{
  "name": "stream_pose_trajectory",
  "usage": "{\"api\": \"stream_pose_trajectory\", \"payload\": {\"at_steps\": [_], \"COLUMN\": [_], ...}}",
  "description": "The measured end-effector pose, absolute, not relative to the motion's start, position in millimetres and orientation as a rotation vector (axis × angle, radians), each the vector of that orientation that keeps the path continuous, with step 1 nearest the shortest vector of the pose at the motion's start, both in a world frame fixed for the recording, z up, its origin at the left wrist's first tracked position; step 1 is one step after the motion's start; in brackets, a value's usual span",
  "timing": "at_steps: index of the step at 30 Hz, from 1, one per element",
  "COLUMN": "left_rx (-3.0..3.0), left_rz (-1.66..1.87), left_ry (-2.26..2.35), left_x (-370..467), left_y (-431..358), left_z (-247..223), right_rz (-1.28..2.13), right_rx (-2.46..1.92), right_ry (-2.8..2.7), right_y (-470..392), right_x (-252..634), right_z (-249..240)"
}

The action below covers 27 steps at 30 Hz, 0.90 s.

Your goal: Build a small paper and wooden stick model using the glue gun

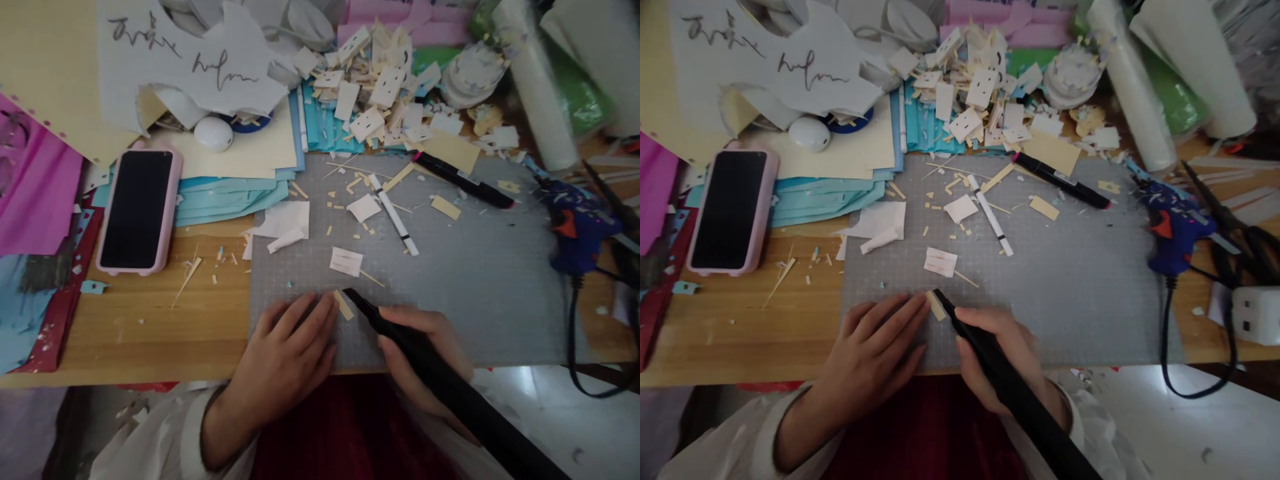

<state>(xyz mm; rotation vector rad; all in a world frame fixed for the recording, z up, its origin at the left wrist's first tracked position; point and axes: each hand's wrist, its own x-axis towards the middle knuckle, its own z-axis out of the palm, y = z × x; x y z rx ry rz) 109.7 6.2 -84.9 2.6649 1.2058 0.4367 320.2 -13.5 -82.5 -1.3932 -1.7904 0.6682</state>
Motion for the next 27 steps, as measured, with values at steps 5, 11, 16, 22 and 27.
{"api": "stream_pose_trajectory", "payload": {"at_steps": [5,11,16,22,27], "left_rx": [2.651,2.637,2.628,2.627,2.653], "left_rz": [0.456,0.475,0.48,0.473,0.4], "left_ry": [1.192,1.193,1.19,1.212,1.237], "left_x": [109.4,109.3,109.6,109.3,108.0], "left_y": [6.9,6.6,7.5,7.2,4.6], "left_z": [-85.2,-85.2,-84.7,-82.9,-82.8], "right_rz": [0.638,0.624,0.559,0.475,0.443], "right_rx": [-1.309,-1.307,-1.335,-1.282,-1.276], "right_ry": [-1.912,-1.959,-2.008,-2.138,-2.124], "right_y": [-9.1,-4.8,-2.2,4.9,4.0], "right_x": [318.3,312.8,310.1,306.2,305.2], "right_z": [-83.8,-81.2,-78.2,-73.0,-70.6]}}
